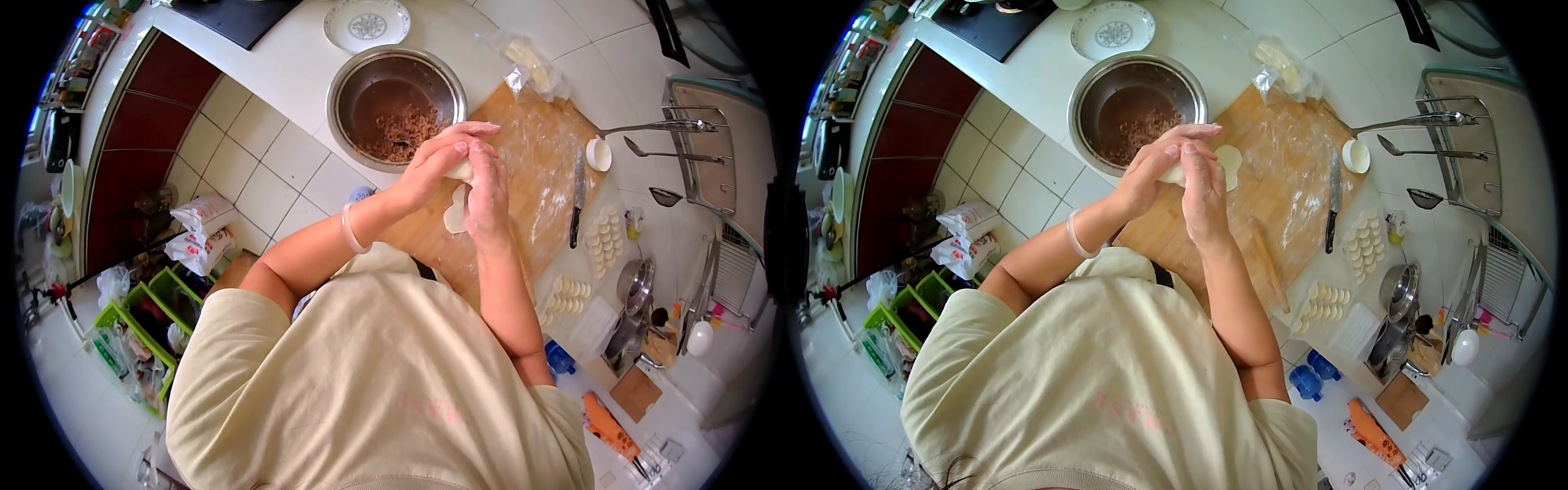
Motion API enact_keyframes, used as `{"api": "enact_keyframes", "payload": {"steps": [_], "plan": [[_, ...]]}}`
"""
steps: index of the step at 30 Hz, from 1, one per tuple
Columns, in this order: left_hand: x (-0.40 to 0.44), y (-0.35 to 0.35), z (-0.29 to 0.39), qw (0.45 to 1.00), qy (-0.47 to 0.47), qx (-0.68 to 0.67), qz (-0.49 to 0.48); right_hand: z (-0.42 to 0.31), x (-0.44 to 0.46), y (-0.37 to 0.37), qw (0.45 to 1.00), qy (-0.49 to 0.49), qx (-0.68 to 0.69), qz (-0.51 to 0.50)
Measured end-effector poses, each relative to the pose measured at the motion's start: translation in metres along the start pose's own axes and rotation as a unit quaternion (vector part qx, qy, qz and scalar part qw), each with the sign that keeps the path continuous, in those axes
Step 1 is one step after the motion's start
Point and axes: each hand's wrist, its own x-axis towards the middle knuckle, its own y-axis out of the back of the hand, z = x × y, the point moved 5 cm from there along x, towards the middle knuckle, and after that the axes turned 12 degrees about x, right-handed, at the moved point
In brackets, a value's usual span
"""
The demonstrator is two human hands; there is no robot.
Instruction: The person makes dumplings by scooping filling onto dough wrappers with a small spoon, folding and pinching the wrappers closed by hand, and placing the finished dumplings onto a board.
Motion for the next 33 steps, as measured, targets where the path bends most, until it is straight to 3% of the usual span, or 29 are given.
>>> {"api": "enact_keyframes", "payload": {"steps": [7, 9, 12, 20, 27, 29, 30, 31, 32, 33], "plan": [[0.013, -0.010, 0.009, 0.988, -0.119, 0.069, 0.064, 0.001, 0.000, 0.001, 0.999, 0.046, -0.013, 0.017], [0.013, -0.015, 0.014, 0.982, -0.148, 0.092, 0.072, 0.011, 0.000, 0.019, 0.973, 0.113, 0.016, 0.199], [0.012, -0.020, 0.020, 0.984, -0.127, 0.064, 0.108, -0.004, -0.008, -0.001, 0.977, 0.148, -0.095, 0.122], [0.010, -0.028, 0.026, 0.972, -0.158, 0.088, 0.152, -0.006, -0.015, 0.010, 0.975, 0.129, -0.140, 0.112], [0.011, -0.033, 0.019, 0.971, -0.150, 0.130, 0.136, -0.024, -0.011, 0.002, 0.970, 0.152, -0.125, 0.140], [0.016, -0.035, 0.012, 0.978, -0.107, -0.003, 0.179, -0.032, -0.008, -0.005, 0.978, 0.150, -0.081, 0.120], [0.017, -0.036, 0.013, 0.979, -0.110, -0.006, 0.172, -0.036, -0.006, -0.007, 0.987, 0.139, -0.021, 0.080], [0.014, -0.035, 0.008, 0.983, -0.054, -0.085, 0.155, -0.038, -0.003, 0.007, 0.978, 0.153, -0.120, 0.080], [0.009, -0.035, 0.004, 0.977, 0.004, -0.162, 0.138, -0.043, -0.004, 0.014, 0.976, 0.156, -0.122, 0.084], [0.003, -0.033, 0.009, 0.979, 0.035, -0.153, 0.129, -0.056, -0.006, 0.012, 0.955, 0.220, -0.181, 0.081]]}}
